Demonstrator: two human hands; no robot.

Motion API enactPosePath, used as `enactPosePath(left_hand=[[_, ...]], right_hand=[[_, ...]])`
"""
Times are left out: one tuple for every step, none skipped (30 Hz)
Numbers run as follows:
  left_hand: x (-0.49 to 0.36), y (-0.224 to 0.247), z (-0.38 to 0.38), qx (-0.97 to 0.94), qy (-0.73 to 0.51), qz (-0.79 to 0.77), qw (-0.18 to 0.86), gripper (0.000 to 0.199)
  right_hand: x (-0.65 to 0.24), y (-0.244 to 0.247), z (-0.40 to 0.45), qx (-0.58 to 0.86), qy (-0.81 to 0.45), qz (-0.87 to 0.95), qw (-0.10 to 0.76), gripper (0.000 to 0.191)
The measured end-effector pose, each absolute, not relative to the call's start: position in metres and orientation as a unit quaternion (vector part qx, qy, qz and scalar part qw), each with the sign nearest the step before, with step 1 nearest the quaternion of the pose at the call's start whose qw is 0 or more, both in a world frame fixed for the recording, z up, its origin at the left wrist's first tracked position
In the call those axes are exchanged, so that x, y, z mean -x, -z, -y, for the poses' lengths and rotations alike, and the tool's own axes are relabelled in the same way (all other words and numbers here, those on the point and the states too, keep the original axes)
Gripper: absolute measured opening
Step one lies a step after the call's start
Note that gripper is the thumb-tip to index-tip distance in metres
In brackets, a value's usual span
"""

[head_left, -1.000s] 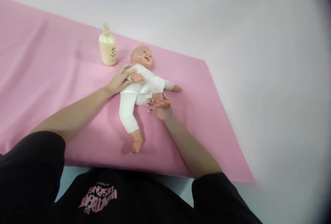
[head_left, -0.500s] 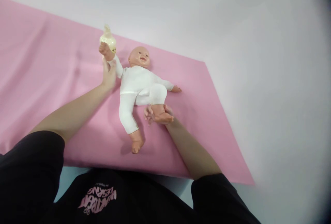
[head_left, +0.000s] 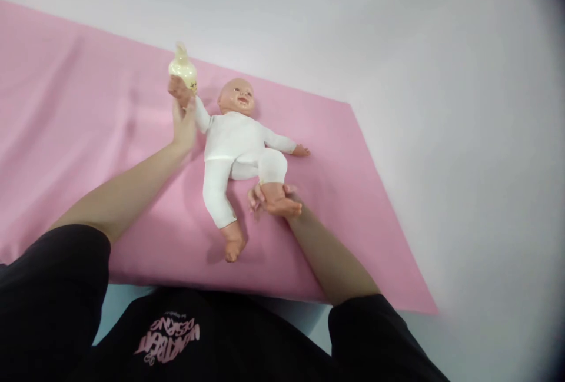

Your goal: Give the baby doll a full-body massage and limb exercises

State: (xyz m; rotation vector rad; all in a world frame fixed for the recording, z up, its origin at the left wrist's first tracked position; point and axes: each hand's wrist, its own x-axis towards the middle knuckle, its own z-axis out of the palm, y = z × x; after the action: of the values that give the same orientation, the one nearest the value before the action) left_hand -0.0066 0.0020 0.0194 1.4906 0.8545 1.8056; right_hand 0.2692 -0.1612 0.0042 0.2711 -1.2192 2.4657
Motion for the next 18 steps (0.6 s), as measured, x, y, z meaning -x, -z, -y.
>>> enactPosePath(left_hand=[[0.002,-0.022,0.005,-0.591,-0.681,-0.315,0.295,0.065],[-0.002,-0.025,0.012,-0.627,-0.663,-0.302,0.277,0.062],[-0.005,-0.027,0.019,-0.677,-0.626,-0.285,0.263,0.060],[-0.008,-0.029,0.024,-0.729,-0.579,-0.264,0.251,0.060],[-0.010,-0.031,0.029,-0.778,-0.530,-0.242,0.237,0.060],[-0.011,-0.033,0.032,-0.818,-0.482,-0.220,0.223,0.061],[-0.012,-0.034,0.033,-0.848,-0.443,-0.202,0.208,0.060],[-0.012,-0.035,0.034,-0.869,-0.415,-0.188,0.195,0.059],[-0.013,-0.036,0.034,-0.880,-0.398,-0.180,0.184,0.056],[-0.013,-0.036,0.034,-0.886,-0.391,-0.176,0.176,0.053],[-0.013,-0.036,0.033,-0.889,-0.389,-0.174,0.170,0.051],[-0.013,-0.036,0.032,-0.888,-0.392,-0.172,0.167,0.050],[-0.012,-0.035,0.032,-0.884,-0.400,-0.175,0.168,0.051],[-0.012,-0.034,0.031,-0.875,-0.414,-0.181,0.174,0.053],[-0.011,-0.032,0.029,-0.859,-0.438,-0.191,0.185,0.056],[-0.010,-0.029,0.026,-0.833,-0.473,-0.205,0.200,0.057],[-0.009,-0.027,0.022,-0.799,-0.514,-0.225,0.215,0.058],[-0.007,-0.024,0.017,-0.759,-0.557,-0.247,0.229,0.059]], right_hand=[[-0.271,-0.003,0.160,-0.078,-0.879,0.415,0.222,0.055],[-0.273,-0.003,0.158,-0.046,-0.881,0.395,0.257,0.058],[-0.275,-0.003,0.157,0.003,-0.882,0.371,0.290,0.060],[-0.276,-0.004,0.156,0.059,-0.881,0.345,0.317,0.061],[-0.277,-0.006,0.155,0.112,-0.879,0.319,0.337,0.062],[-0.277,-0.007,0.154,0.157,-0.876,0.294,0.349,0.062],[-0.276,-0.009,0.153,0.190,-0.873,0.273,0.356,0.062],[-0.276,-0.010,0.152,0.210,-0.872,0.257,0.360,0.062],[-0.275,-0.010,0.151,0.218,-0.872,0.247,0.363,0.062],[-0.275,-0.011,0.150,0.220,-0.873,0.241,0.363,0.062],[-0.275,-0.011,0.150,0.218,-0.874,0.239,0.364,0.061],[-0.275,-0.011,0.150,0.214,-0.874,0.239,0.364,0.061],[-0.275,-0.010,0.150,0.208,-0.875,0.243,0.364,0.061],[-0.275,-0.009,0.150,0.200,-0.875,0.250,0.363,0.061],[-0.275,-0.008,0.152,0.193,-0.875,0.262,0.359,0.062],[-0.275,-0.006,0.153,0.183,-0.874,0.280,0.352,0.062],[-0.275,-0.005,0.155,0.169,-0.874,0.305,0.338,0.062],[-0.274,-0.004,0.157,0.147,-0.873,0.336,0.321,0.061]])
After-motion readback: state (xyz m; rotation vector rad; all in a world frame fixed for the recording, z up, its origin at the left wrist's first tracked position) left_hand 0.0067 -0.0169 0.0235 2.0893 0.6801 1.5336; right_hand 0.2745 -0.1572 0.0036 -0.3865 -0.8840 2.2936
